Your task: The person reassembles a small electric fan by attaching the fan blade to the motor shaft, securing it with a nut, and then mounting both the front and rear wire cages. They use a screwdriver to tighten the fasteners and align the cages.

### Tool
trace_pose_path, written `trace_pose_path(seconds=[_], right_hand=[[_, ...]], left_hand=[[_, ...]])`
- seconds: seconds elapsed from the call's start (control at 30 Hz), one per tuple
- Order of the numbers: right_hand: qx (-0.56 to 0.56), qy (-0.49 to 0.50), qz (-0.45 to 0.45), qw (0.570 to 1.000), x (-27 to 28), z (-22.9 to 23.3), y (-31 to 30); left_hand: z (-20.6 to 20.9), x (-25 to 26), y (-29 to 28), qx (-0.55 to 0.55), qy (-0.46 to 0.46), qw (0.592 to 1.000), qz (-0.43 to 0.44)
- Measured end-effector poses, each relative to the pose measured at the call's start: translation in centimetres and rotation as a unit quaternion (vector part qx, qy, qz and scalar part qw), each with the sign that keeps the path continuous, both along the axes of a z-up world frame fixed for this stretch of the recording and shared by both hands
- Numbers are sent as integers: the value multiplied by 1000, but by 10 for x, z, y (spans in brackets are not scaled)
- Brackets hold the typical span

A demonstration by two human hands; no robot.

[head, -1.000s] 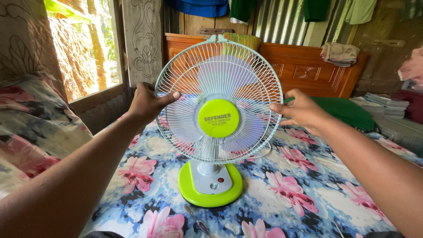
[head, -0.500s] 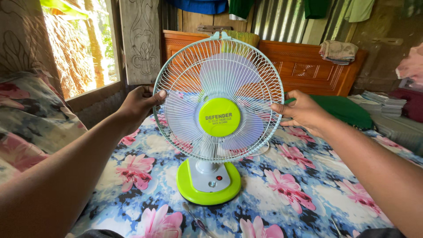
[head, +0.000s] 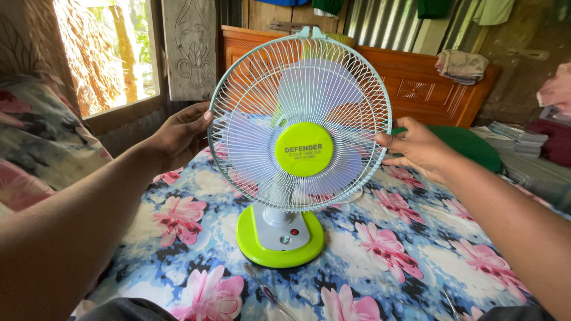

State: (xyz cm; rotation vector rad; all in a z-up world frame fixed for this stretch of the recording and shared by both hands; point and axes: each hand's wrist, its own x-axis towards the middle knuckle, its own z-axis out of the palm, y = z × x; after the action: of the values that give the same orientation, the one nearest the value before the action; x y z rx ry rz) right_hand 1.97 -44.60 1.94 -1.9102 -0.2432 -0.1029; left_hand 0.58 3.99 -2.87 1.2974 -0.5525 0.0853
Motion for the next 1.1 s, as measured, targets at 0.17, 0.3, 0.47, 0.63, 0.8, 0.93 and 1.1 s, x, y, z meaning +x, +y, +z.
trace_pose_path(seconds=[0.17, 0.3, 0.47, 0.63, 0.8, 0.93, 1.1], right_hand=[[-8, -14, 3, 1000, -2, 2, 4], [-10, -5, 3, 1000, -5, 1, 4], [-5, -3, 3, 1000, -3, 1, 3], [-10, -24, 4, 1000, 2, -4, 2], [5, -4, 12, 1000, -2, -17, 3], [42, 39, -6, 998, -4, -24, 4], [11, 27, -5, 1000, 0, -22, 4]], left_hand=[[-13, -4, -17, -53, 16, 997, 48], [-19, -2, -25, -103, 15, 994, 45], [-23, 6, -26, -132, -13, 991, 35], [-25, 7, -32, -153, -41, 987, -7], [-37, -14, -47, -102, 109, 988, -41], [-56, -28, -57, -109, 159, 981, -19], [-64, -13, -69, -246, 114, 962, -32]])
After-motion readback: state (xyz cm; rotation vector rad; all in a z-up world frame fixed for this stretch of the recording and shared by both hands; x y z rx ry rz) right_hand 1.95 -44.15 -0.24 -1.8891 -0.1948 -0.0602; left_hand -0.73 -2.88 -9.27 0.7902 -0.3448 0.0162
